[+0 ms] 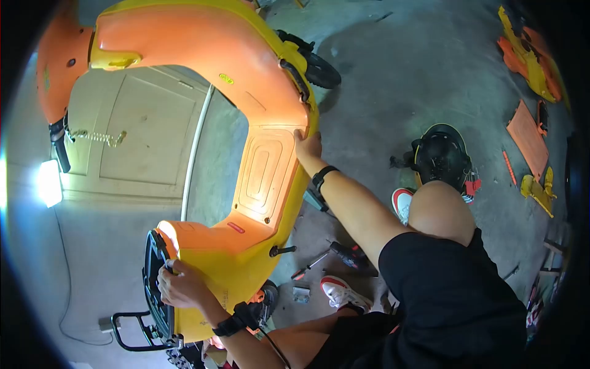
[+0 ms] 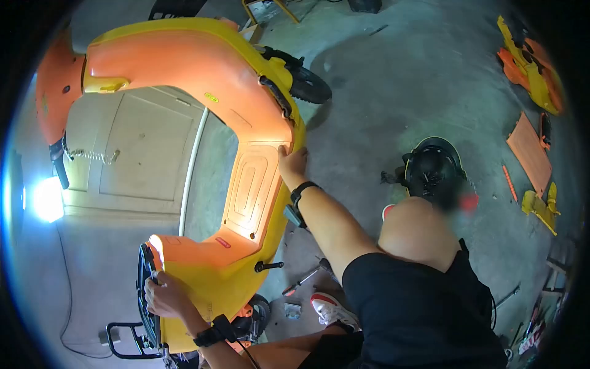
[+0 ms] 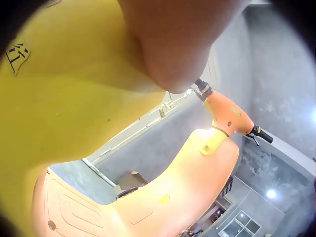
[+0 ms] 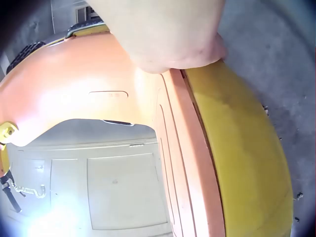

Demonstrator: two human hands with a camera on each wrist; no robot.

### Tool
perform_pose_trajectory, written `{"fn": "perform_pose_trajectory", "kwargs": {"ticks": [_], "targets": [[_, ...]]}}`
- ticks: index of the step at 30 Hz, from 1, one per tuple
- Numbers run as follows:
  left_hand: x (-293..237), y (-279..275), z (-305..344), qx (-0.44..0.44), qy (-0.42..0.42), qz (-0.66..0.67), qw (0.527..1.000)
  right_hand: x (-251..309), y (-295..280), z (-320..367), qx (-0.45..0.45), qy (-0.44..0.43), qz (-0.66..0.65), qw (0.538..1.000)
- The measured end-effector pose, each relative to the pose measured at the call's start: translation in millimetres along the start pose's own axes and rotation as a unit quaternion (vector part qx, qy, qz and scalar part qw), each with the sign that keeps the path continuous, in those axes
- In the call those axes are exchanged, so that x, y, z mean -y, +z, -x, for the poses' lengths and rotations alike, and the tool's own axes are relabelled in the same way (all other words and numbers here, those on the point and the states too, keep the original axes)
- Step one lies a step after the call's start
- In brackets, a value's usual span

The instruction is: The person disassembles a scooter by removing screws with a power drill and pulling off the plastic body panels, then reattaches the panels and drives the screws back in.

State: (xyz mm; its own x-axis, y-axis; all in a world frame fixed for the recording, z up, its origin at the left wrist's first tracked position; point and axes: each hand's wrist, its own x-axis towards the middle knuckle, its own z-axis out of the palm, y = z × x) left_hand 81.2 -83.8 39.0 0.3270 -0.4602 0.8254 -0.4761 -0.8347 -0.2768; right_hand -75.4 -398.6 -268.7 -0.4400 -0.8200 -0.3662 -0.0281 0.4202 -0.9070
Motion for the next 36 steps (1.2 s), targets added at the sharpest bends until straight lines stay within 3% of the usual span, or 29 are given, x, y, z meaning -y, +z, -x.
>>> {"fn": "perform_pose_trajectory", "kwargs": {"ticks": [3,5,7,9,11,14,19,23,25,27,28,29,31,32,33,35,36], "targets": [[1.6,1.3,0.6,-0.002,0.004,-0.009,1.000,-6.3,7.9,-25.9,-0.035,0.008,0.015,0.999],[0.5,-0.8,0.3,-0.002,0.003,-0.003,1.000,1.8,-11.4,-37.7,0.042,-0.050,-0.027,0.998],[1.0,1.6,-0.2,-0.004,0.004,-0.007,1.000,-0.2,-21.7,-45.0,0.071,-0.021,-0.016,0.997],[2.6,3.4,-0.5,-0.002,0.005,-0.001,1.000,0.6,-36.1,-41.3,0.140,-0.058,-0.025,0.988],[2.7,2.0,-0.3,0.003,0.006,0.003,1.000,-6.0,-30.9,-36.1,0.123,-0.069,-0.022,0.990],[-1.0,1.3,1.6,0.010,0.000,0.005,1.000,-22.9,-15.3,-44.5,0.089,-0.114,-0.134,0.980],[-1.5,0.2,-0.8,-0.007,0.000,0.005,1.000,-30.9,-18.4,-53.7,0.155,-0.131,-0.196,0.959],[0.8,0.4,-2.3,-0.010,-0.005,0.047,0.999,-21.3,-23.4,-53.2,0.157,-0.123,-0.140,0.970],[-2.0,-3.6,-3.5,-0.027,-0.021,0.049,0.998,-10.9,-27.0,-61.0,0.151,-0.083,0.040,0.984],[-0.4,-5.0,-3.0,-0.004,-0.023,0.066,0.998,2.6,-36.5,-63.9,0.198,-0.092,0.169,0.961],[0.8,0.5,-3.9,-0.064,-0.010,0.068,0.996,22.0,-49.9,-53.4,0.246,-0.090,0.208,0.942],[3.5,0.8,-2.0,-0.063,-0.028,0.073,0.995,37.2,-64.1,-39.8,0.242,-0.107,0.216,0.940],[2.9,-0.9,-4.0,-0.035,-0.026,0.078,0.996,105.4,-101.9,11.1,0.321,-0.243,0.230,0.886],[2.8,1.1,-3.4,-0.038,-0.031,0.087,0.995,126.3,-110.3,6.2,0.370,-0.285,0.351,0.812],[3.1,1.1,-2.9,-0.039,-0.046,0.096,0.994,144.2,-117.4,2.4,0.359,-0.297,0.359,0.809],[2.9,1.4,-3.9,-0.046,-0.048,0.104,0.992,169.5,-119.5,-15.3,0.296,-0.234,0.451,0.809],[1.0,1.0,-4.8,-0.043,-0.070,0.111,0.990,160.1,-109.8,-88.5,0.347,-0.338,0.464,0.741]]}}
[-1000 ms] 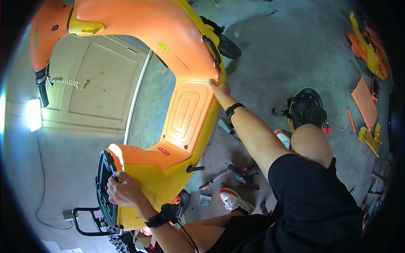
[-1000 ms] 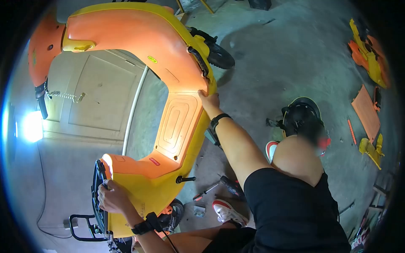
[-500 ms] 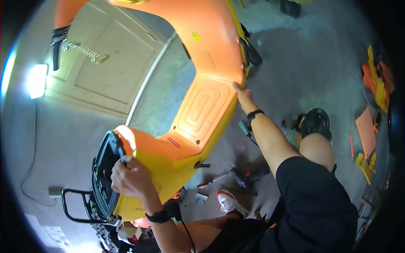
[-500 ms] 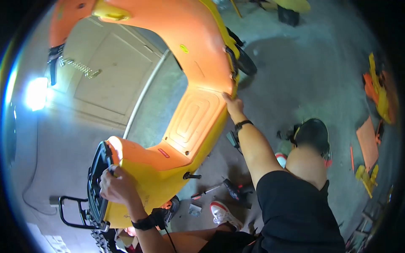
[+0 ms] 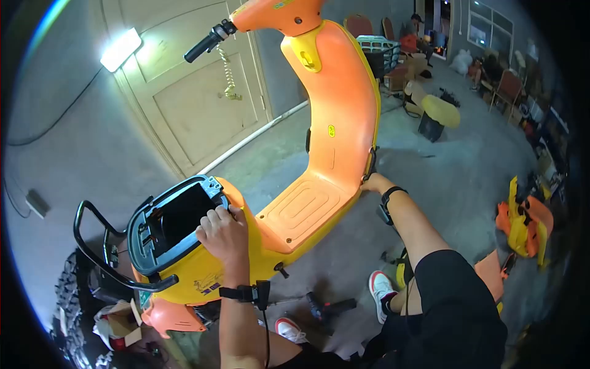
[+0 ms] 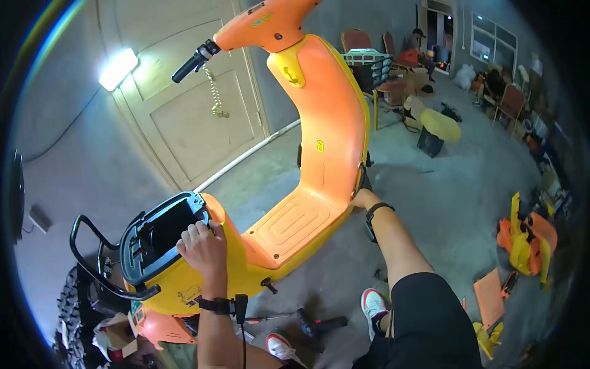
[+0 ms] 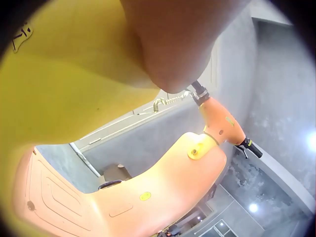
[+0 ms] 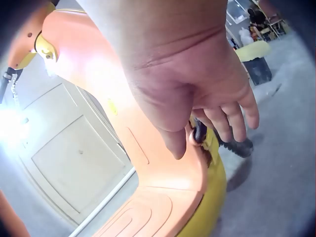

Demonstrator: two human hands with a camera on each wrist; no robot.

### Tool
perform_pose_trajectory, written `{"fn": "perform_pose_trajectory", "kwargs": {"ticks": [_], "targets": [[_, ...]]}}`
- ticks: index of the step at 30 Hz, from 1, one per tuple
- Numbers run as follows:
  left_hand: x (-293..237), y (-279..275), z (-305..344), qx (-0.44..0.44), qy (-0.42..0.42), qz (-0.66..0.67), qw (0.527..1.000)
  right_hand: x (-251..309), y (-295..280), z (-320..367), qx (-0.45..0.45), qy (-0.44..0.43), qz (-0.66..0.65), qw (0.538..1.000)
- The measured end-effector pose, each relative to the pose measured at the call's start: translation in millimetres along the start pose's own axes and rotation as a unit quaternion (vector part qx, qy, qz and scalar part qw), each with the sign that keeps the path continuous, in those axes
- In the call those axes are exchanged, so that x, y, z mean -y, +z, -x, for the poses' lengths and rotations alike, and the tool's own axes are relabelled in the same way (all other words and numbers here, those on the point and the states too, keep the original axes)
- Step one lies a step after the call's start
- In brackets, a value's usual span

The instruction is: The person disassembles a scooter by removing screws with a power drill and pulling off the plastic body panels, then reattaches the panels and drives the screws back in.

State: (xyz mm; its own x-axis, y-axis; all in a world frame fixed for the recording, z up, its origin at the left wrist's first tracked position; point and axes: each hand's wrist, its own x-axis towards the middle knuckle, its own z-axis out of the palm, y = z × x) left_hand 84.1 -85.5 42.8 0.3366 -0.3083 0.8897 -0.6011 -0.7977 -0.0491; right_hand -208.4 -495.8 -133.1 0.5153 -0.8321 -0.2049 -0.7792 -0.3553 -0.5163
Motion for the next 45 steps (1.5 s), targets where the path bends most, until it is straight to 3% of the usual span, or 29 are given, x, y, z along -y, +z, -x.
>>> {"fn": "perform_pose_trajectory", "kwargs": {"ticks": [3,5,6,7,9,10,11,13,14,16,20,23,25,27,30,32,33,35,36,39,43,45], "targets": [[0.7,-4.7,1.0,0.017,0.013,-0.001,1.000,-68.5,12.2,-36.2,0.075,0.025,0.060,0.995],[1.1,-1.5,-0.3,0.013,0.017,-0.003,1.000,-89.6,38.9,-29.3,0.026,0.031,-0.069,0.997],[2.2,2.1,0.6,0.006,0.024,-0.006,1.000,-77.5,50.5,-11.6,-0.060,0.050,-0.175,0.981],[0.9,1.9,2.0,0.011,0.036,-0.014,0.999,-68.1,60.0,-3.5,-0.049,0.054,-0.184,0.980],[-1.2,-2.4,-0.6,0.018,0.030,-0.022,0.999,-51.0,79.4,1.5,-0.131,0.012,-0.298,0.946],[-3.2,-5.9,-0.8,0.051,0.025,-0.039,0.998,-53.2,99.1,-13.9,-0.193,-0.076,-0.266,0.941],[-2.9,-4.5,1.1,0.056,0.037,-0.046,0.997,-50.2,110.5,-20.1,-0.185,-0.068,-0.276,0.941],[-0.7,2.3,1.5,-0.001,0.050,-0.042,0.998,-36.4,128.7,-36.1,-0.328,-0.073,-0.270,0.902],[-0.8,1.5,1.7,0.009,0.051,-0.045,0.998,-27.2,134.6,-38.2,-0.325,-0.065,-0.276,0.902],[-4.0,0.6,0.9,0.016,0.055,-0.052,0.997,-6.8,140.6,-32.6,-0.375,0.031,-0.299,0.877],[-7.0,1.0,2.8,0.032,0.051,-0.086,0.995,7.2,139.4,-21.2,-0.365,0.052,-0.359,0.857],[-11.7,2.8,3.7,0.037,0.032,-0.108,0.993,8.2,135.8,-17.1,-0.376,0.048,-0.351,0.856],[-10.2,2.7,4.3,0.048,0.011,-0.113,0.992,12.4,135.9,-20.3,-0.371,0.091,-0.285,0.879],[-5.2,3.6,3.9,0.061,0.011,-0.107,0.992,13.5,132.4,-21.8,-0.407,0.065,-0.277,0.868],[-5.9,2.9,4.9,0.051,0.026,-0.104,0.993,9.5,119.1,-19.1,-0.387,0.057,-0.345,0.853],[-6.4,0.1,4.4,0.066,0.023,-0.104,0.992,3.8,101.3,-24.6,-0.408,-0.046,-0.436,0.801],[-5.7,0.0,4.1,0.067,0.024,-0.106,0.992,-0.1,96.9,-30.5,-0.407,-0.044,-0.437,0.801],[-6.4,0.7,4.0,0.044,0.040,-0.110,0.992,-9.3,93.0,-38.6,-0.332,-0.065,-0.458,0.822],[-7.4,0.0,3.4,0.042,0.039,-0.108,0.992,-13.9,93.8,-38.0,-0.297,-0.076,-0.502,0.809],[-8.7,0.4,3.1,0.069,0.010,-0.125,0.990,-8.8,98.6,-32.5,-0.335,-0.050,-0.438,0.832],[-7.3,-1.3,4.1,0.079,0.010,-0.121,0.989,-15.0,96.8,-36.0,-0.277,-0.006,-0.380,0.882],[-9.3,-0.3,3.5,0.079,0.014,-0.114,0.990,-26.5,115.5,-53.9,-0.353,-0.036,-0.317,0.879]]}}
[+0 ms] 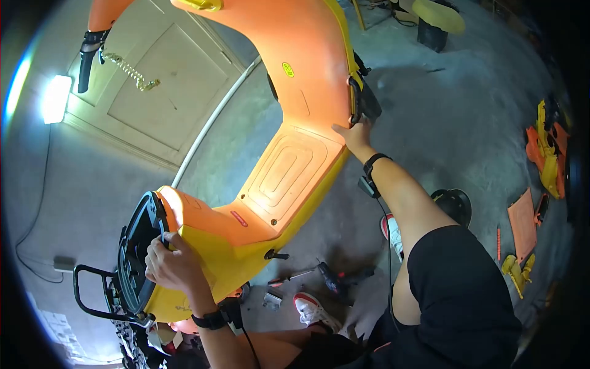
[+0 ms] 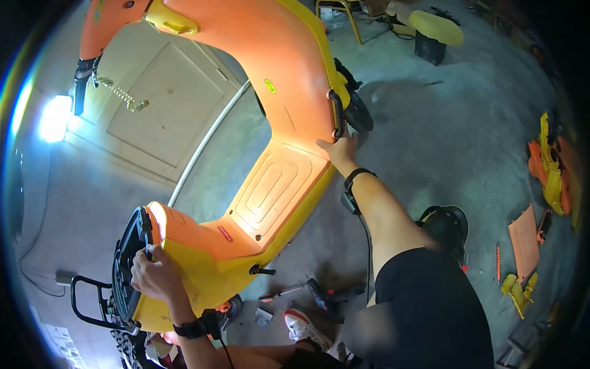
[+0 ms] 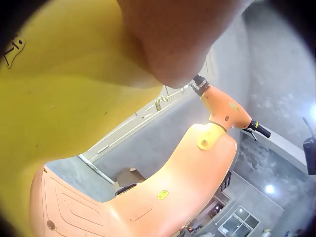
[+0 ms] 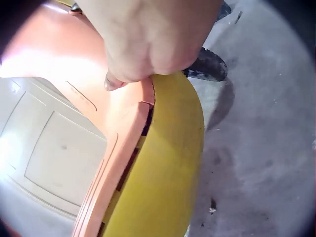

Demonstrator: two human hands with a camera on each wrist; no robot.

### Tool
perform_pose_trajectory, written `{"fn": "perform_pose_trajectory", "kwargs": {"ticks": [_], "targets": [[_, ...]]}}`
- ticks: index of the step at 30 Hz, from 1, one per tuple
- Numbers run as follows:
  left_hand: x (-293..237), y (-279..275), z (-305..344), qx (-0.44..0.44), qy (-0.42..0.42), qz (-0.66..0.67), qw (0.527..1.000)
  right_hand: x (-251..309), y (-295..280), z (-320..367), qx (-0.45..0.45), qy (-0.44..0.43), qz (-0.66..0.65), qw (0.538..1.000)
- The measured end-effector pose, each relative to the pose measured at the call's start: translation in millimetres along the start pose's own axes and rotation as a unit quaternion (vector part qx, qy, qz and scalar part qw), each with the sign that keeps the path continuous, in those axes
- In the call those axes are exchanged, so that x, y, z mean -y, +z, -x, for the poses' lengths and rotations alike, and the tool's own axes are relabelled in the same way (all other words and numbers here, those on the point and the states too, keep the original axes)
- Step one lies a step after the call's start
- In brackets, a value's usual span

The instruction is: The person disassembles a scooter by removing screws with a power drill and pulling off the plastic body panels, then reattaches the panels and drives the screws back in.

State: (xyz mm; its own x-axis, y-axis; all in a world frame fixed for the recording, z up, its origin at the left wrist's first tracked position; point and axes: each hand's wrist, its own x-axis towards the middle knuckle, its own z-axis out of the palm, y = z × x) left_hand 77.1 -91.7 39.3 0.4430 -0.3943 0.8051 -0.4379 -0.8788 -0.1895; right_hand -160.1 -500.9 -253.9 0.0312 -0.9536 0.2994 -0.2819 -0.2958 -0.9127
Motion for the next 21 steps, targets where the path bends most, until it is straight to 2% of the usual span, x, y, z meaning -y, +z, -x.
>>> {"fn": "perform_pose_trajectory", "kwargs": {"ticks": [2,4,5,7,8,10,11,13,14,16,17,19,20,21], "targets": [[0.7,0.3,-0.9,-0.029,0.014,-0.005,0.999,20.7,-4.3,10.1,0.004,0.018,-0.005,1.000],[-0.5,-0.2,-0.3,-0.020,0.004,0.003,1.000,36.8,-6.0,17.4,-0.149,-0.091,0.121,0.977],[0.1,-0.8,-0.9,-0.011,0.002,0.007,1.000,42.2,-9.2,20.9,-0.154,-0.093,0.119,0.976],[0.3,0.7,-0.9,-0.025,0.005,0.010,1.000,49.0,-10.8,20.3,-0.114,-0.035,0.092,0.989],[1.3,0.9,-0.4,-0.032,0.011,0.009,0.999,49.1,-10.6,18.4,-0.117,-0.036,0.089,0.988],[1.6,2.1,0.0,-0.037,0.016,0.011,0.999,43.1,-13.3,12.0,-0.006,0.106,0.039,0.994],[2.9,2.0,0.1,-0.039,0.021,0.011,0.999,38.5,-13.6,9.6,-0.008,0.104,0.038,0.994],[2.0,-0.8,-0.5,-0.037,0.023,0.012,0.999,36.9,-16.2,5.5,0.007,0.099,-0.073,0.992],[1.7,-1.8,-0.5,-0.033,0.024,0.012,0.999,41.4,-17.0,2.0,0.009,0.096,-0.071,0.993],[0.5,-1.7,-1.2,-0.041,0.022,0.014,0.999,55.7,-21.7,-9.6,-0.080,0.043,-0.134,0.987],[0.6,-1.5,-0.7,-0.051,0.025,0.015,0.998,66.9,-26.4,-19.9,-0.078,0.042,-0.132,0.987],[0.9,-0.8,-0.5,-0.052,0.027,0.014,0.998,98.7,-38.1,-49.4,-0.111,-0.040,-0.066,0.991],[1.6,-0.4,-0.6,-0.057,0.031,0.014,0.998,117.3,-45.6,-63.1,-0.110,-0.040,-0.066,0.991],[2.2,0.0,-0.6,-0.057,0.031,0.013,0.998,136.0,-54.4,-76.8,-0.054,-0.021,-0.064,0.996]]}}
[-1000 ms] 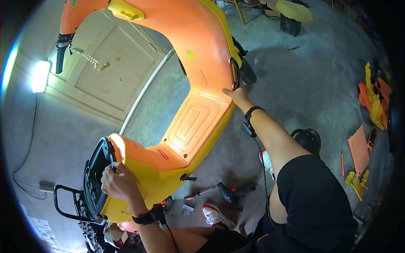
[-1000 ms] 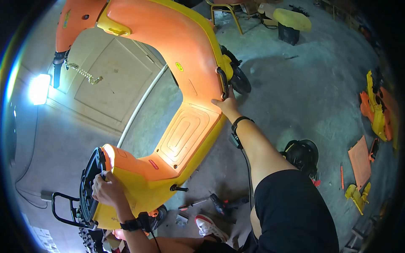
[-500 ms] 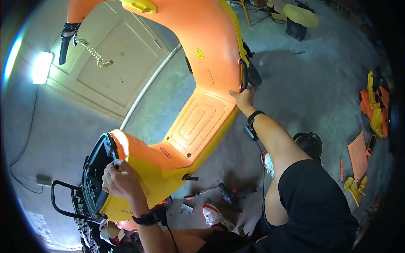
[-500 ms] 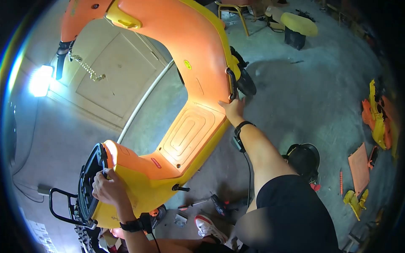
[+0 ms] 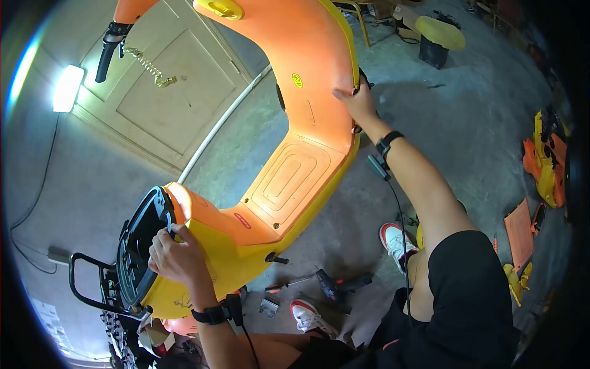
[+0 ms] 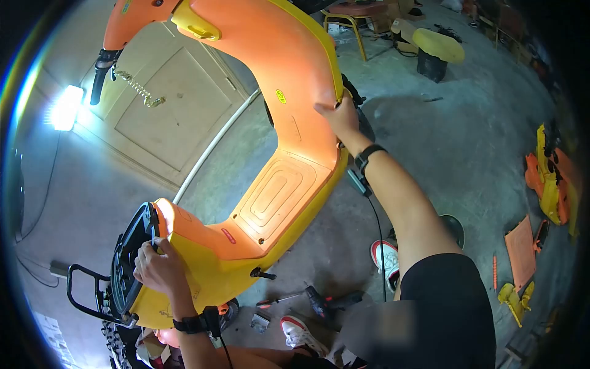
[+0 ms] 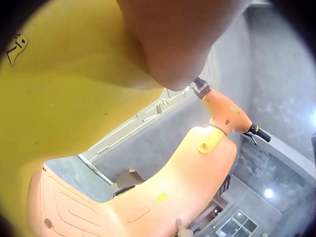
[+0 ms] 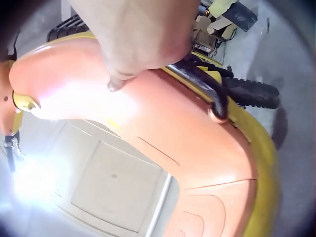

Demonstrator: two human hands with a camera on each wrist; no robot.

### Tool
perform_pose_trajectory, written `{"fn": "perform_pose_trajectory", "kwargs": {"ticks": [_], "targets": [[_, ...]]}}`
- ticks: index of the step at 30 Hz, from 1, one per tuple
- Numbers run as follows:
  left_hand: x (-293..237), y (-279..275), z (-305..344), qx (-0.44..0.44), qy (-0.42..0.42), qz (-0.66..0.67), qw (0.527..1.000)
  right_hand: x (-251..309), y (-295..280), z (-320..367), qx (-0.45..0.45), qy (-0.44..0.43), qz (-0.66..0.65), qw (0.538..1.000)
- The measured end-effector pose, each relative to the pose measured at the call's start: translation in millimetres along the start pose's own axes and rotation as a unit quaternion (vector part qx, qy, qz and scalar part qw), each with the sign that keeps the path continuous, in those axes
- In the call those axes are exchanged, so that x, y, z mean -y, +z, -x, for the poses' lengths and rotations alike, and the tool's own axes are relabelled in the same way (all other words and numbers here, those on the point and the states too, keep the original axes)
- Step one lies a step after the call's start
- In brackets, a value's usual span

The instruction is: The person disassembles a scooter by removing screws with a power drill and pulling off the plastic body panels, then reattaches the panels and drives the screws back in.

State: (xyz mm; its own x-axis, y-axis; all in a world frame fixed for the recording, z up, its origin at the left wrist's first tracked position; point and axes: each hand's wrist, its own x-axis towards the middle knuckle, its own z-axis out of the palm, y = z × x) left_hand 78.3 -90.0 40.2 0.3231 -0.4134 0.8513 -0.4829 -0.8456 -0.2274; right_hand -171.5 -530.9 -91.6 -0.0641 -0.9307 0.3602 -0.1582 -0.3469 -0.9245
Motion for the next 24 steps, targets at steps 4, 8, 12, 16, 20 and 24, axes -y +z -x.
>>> {"fn": "perform_pose_trajectory", "kwargs": {"ticks": [4,8,12,16,20,24], "targets": [[-2.0,-0.9,-1.2,0.025,-0.013,0.000,1.000,-4.1,5.8,-24.6,0.022,-0.089,0.041,0.995],[0.9,1.5,-0.1,-0.001,0.006,0.005,1.000,-4.1,7.5,-27.1,0.027,-0.126,0.050,0.990],[-1.6,0.3,-0.2,0.007,-0.007,0.008,1.000,3.6,-0.4,-21.7,0.055,-0.023,0.062,0.996],[-0.5,2.0,-0.9,0.003,-0.011,0.013,1.000,9.7,-3.7,-16.9,0.057,-0.019,0.101,0.993],[0.0,1.7,-0.6,0.015,-0.013,0.004,1.000,9.2,-2.8,-12.4,0.056,-0.044,0.081,0.994],[0.1,0.6,0.8,0.015,-0.012,0.004,1.000,10.0,-3.5,-11.3,0.067,-0.009,0.090,0.994]]}}
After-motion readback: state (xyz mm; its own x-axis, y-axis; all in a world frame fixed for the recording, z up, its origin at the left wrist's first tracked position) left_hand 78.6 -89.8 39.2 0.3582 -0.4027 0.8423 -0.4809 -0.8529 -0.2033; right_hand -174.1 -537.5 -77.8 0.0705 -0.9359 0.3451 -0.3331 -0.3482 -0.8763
